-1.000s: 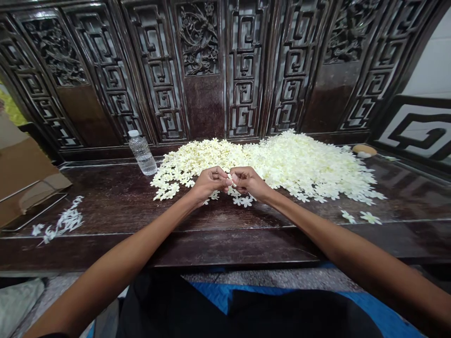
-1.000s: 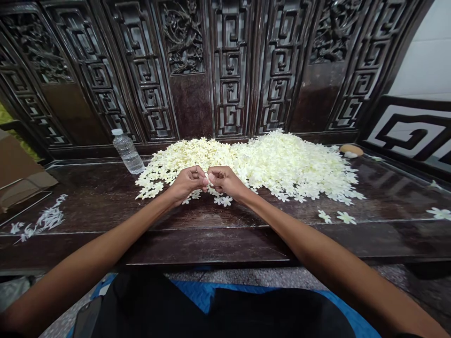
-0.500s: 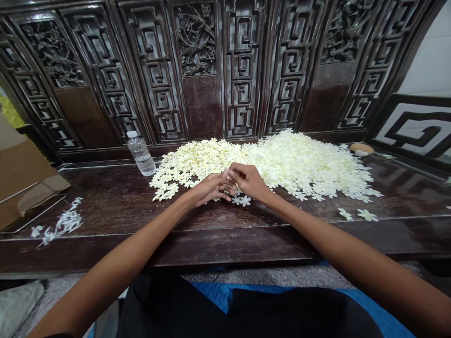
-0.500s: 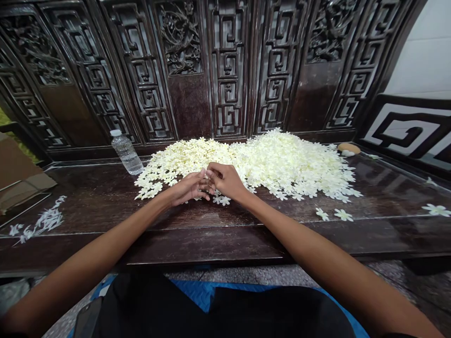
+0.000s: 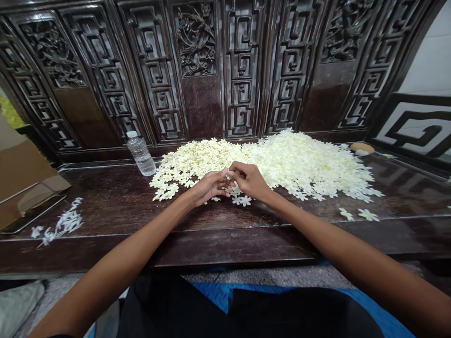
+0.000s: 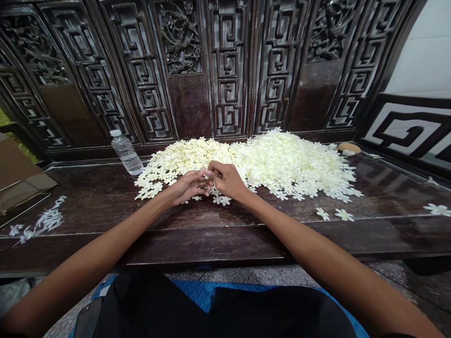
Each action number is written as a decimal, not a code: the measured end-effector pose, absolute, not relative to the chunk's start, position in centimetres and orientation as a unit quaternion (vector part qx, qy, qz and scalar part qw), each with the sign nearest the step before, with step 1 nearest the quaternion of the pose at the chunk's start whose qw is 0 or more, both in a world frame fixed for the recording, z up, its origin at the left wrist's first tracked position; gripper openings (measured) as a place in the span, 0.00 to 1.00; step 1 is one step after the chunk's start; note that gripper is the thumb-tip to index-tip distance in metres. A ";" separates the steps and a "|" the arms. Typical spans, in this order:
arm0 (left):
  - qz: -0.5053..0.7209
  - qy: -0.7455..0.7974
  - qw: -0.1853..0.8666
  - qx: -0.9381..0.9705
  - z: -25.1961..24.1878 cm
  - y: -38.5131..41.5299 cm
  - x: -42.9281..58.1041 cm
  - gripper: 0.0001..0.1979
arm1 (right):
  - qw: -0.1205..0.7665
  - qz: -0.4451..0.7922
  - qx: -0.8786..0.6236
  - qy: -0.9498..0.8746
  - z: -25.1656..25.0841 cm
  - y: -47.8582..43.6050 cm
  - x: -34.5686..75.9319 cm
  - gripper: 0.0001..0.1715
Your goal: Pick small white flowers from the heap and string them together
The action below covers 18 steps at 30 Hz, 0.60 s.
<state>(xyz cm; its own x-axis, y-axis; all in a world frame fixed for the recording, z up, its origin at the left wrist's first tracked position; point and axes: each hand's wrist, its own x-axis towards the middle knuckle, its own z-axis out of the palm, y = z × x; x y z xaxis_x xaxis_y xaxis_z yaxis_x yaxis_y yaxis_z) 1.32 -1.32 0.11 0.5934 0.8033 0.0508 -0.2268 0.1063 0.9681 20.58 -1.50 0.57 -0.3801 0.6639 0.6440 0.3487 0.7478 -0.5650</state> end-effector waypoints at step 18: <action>0.355 0.259 0.713 0.547 1.0 -1.8 1.0 0.19 | 0.387 -0.047 -0.290 -0.874 0.6 -0.9 21.3 0.09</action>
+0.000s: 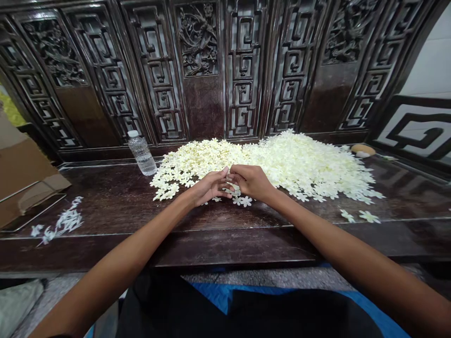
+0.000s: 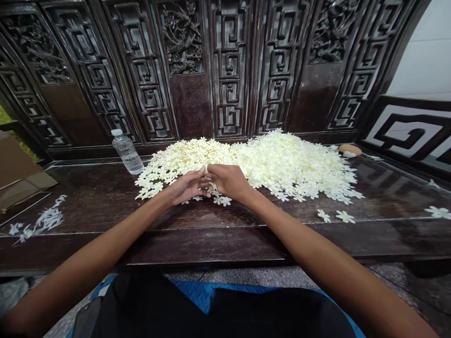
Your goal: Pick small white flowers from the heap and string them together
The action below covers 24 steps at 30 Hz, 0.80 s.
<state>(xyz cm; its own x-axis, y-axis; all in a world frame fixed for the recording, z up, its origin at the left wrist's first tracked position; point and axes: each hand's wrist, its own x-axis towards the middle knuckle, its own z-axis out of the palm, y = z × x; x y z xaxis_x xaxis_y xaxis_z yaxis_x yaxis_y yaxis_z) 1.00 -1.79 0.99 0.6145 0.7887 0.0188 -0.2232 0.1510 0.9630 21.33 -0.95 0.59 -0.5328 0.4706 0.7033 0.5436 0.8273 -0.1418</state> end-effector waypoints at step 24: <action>0.426 0.256 0.675 0.545 -0.4 -0.3 0.4 0.21 | 0.360 -0.024 -0.324 -0.875 0.7 -1.4 21.2 0.11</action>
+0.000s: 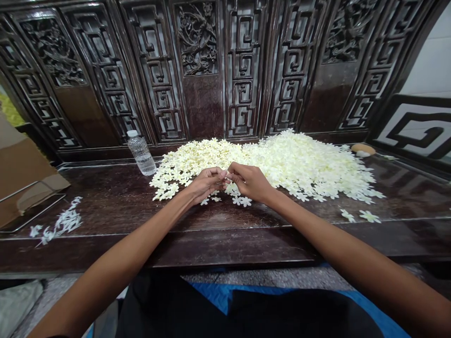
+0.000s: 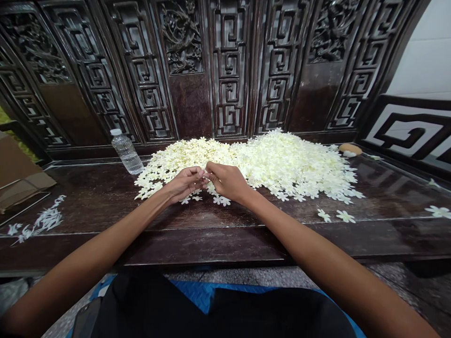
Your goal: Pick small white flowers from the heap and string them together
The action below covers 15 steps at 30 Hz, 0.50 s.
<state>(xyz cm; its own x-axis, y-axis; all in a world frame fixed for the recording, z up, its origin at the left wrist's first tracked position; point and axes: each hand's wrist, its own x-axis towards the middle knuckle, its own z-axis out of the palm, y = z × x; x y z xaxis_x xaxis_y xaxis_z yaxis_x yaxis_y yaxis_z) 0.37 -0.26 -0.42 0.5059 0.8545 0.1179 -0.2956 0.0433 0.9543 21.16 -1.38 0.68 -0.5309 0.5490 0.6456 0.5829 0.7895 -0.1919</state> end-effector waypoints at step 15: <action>0.398 0.274 0.641 0.597 0.3 -1.7 1.3 0.27 | 0.393 0.015 -0.316 -0.863 0.7 -1.7 20.7 0.19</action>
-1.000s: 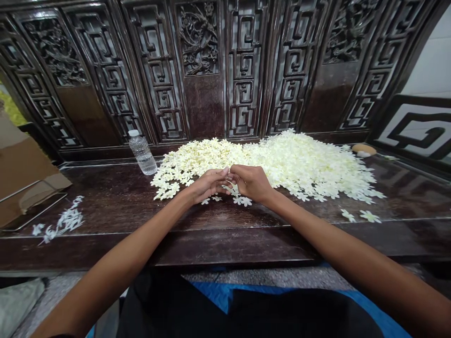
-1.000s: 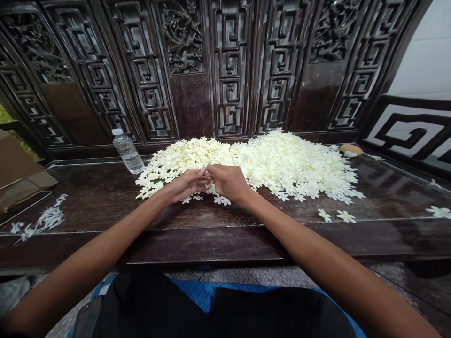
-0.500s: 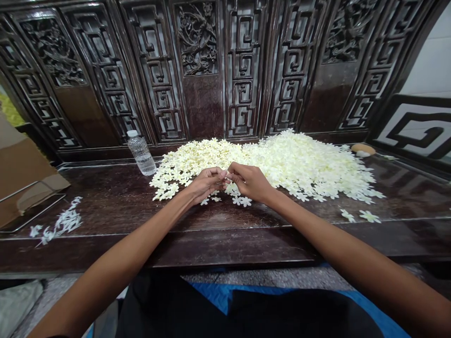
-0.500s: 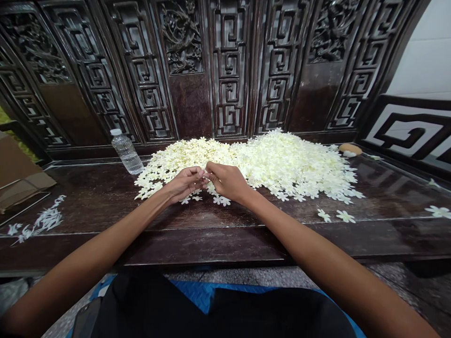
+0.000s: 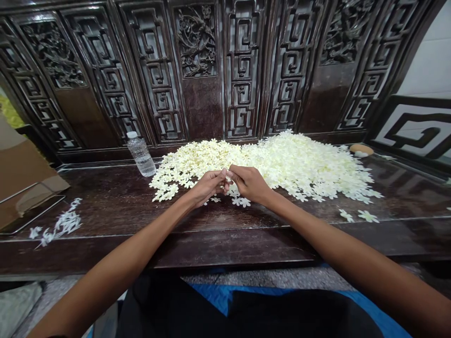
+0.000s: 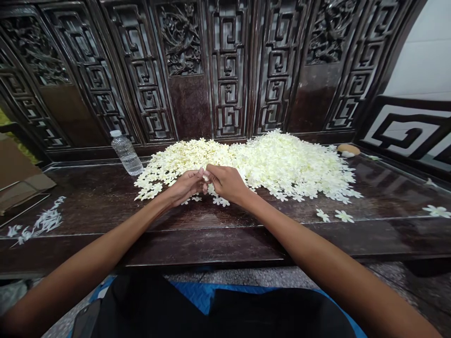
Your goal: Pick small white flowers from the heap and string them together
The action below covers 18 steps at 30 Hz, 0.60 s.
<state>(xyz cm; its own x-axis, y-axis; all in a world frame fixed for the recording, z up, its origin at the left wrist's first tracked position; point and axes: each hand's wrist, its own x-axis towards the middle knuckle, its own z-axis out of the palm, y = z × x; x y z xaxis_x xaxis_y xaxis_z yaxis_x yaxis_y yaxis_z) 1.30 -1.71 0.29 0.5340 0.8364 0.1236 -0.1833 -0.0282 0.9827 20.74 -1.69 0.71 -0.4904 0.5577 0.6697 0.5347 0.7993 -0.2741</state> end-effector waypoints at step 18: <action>0.417 0.342 0.612 0.579 -0.2 -2.1 2.1 0.31 | 0.378 0.163 -0.327 -0.850 0.4 -2.0 20.0 0.23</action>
